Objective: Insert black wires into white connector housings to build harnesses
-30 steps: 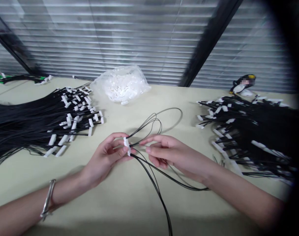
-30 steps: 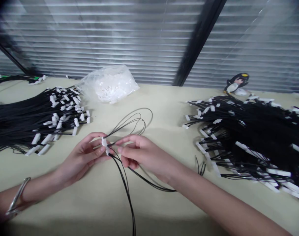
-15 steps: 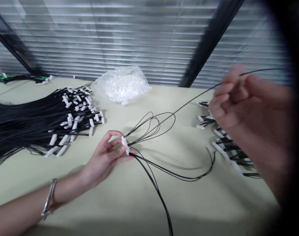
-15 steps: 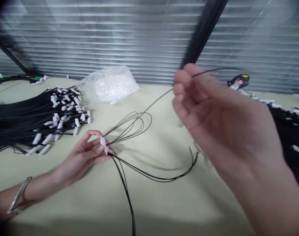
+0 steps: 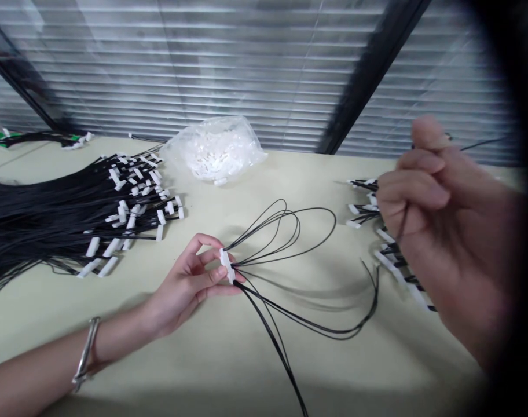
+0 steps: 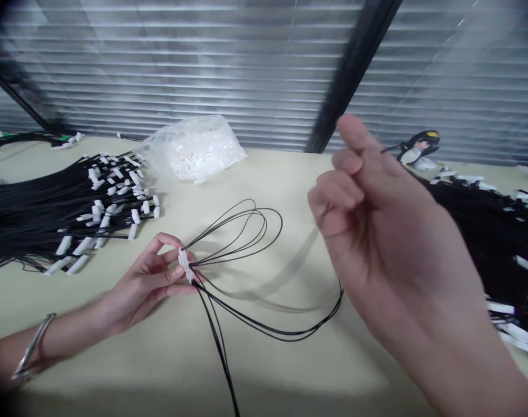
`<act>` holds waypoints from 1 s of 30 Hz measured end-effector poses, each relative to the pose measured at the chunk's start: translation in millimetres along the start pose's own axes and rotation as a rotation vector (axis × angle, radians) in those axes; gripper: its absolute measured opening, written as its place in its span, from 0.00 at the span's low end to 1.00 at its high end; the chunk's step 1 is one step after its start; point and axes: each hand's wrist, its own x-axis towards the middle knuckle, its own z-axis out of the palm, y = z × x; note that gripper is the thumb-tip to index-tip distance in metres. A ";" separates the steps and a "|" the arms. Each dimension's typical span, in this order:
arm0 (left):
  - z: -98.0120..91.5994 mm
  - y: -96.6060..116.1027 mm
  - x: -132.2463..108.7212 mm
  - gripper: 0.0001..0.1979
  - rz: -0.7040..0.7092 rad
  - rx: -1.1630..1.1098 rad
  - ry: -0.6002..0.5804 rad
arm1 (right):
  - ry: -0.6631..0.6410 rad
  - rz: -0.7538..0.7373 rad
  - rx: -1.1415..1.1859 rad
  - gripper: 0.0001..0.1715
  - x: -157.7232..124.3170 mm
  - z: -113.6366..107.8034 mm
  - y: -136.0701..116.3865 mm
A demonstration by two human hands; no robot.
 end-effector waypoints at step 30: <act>6.4 0.0 -8.1 0.12 -0.012 -0.024 -0.119 | -0.557 -0.421 -0.806 0.08 -56.5 40.7 55.9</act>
